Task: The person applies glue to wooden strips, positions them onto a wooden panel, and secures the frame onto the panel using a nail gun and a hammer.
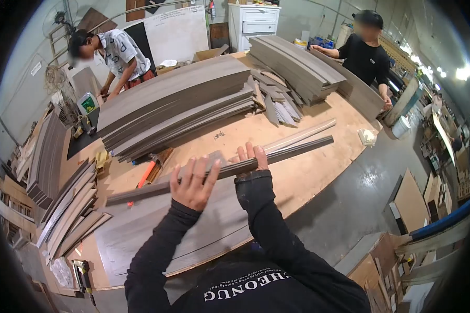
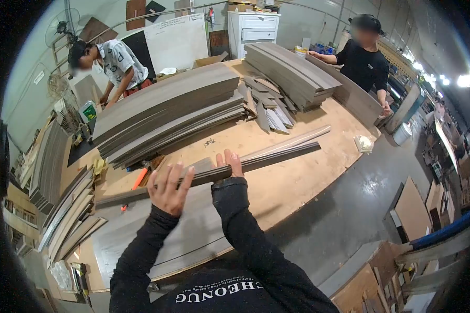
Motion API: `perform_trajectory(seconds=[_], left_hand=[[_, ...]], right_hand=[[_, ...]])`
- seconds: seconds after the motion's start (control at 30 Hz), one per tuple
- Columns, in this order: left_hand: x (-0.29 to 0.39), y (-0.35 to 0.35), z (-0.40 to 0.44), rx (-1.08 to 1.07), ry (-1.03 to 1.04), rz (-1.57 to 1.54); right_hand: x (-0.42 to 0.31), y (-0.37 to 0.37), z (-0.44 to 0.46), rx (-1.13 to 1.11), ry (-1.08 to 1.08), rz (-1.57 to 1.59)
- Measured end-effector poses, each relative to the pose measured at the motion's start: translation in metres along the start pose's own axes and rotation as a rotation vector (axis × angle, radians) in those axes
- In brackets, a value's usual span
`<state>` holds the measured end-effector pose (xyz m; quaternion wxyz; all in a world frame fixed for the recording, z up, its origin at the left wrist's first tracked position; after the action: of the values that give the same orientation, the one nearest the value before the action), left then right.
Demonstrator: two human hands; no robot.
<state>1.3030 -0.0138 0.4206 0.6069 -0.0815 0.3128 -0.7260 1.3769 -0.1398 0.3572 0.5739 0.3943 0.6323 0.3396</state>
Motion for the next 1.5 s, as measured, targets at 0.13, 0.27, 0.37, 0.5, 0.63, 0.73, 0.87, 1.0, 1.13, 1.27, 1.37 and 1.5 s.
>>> perform_trajectory(seconds=[0.13, 0.27, 0.37, 0.5, 0.63, 0.73, 0.87, 1.0, 1.13, 1.27, 1.37, 1.5], left_hand=[[-0.041, -0.016, -0.013, -0.088, -0.042, -0.128], [-0.094, -0.035, -0.072, -0.37, -0.335, -0.488], [-0.109, -0.036, -0.18, -0.489, -0.553, -0.625], [-0.097, -0.052, -0.254, -0.677, -0.794, -0.78], [-0.095, -0.058, -0.291, -0.776, -0.808, -0.814], [-0.096, -0.058, -0.3, -0.798, -0.731, -0.787], [-0.094, -0.056, -0.311, -0.842, -0.699, -0.737], [-0.092, -0.054, -0.314, -0.782, -0.678, -0.75], [-0.085, -0.058, -0.311, -0.836, -0.593, -0.627], [-0.082, -0.056, -0.313, -0.832, -0.604, -0.6], [-0.081, -0.057, -0.316, -0.83, -0.568, -0.575], [-0.08, -0.057, -0.319, -0.81, -0.575, -0.57]], right_hand=[[0.019, -0.001, -0.02, -0.069, 0.275, 0.075], [-0.031, -0.133, -0.012, 0.208, -0.12, -0.316], [-0.077, -0.172, -0.028, 0.35, -0.317, -0.7], [-0.051, -0.202, -0.044, 0.124, -0.228, -1.26], [-0.028, -0.213, -0.059, -0.121, -0.382, -1.809], [-0.02, -0.212, -0.067, -0.197, -0.447, -1.893], [-0.02, -0.215, -0.069, -0.276, -0.565, -1.829], [-0.021, -0.216, -0.071, -0.263, -0.644, -1.785], [-0.021, -0.218, -0.073, -0.222, -0.539, -1.732], [-0.022, -0.216, -0.073, -0.239, -0.607, -1.734], [-0.023, -0.215, -0.073, -0.237, -0.615, -1.74], [-0.024, -0.214, -0.073, -0.259, -0.617, -1.746]])
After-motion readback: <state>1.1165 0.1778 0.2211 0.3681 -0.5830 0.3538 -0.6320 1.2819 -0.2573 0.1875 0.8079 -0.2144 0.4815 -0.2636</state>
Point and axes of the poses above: each hand's wrist, its own z-axis towards the middle knuckle, its own y-axis out of the palm, x = y × z, the point moved 4 cm from there along z, towards the middle knuckle, and after that the axes turned 2 degrees about -z, right-handed, at the moved point
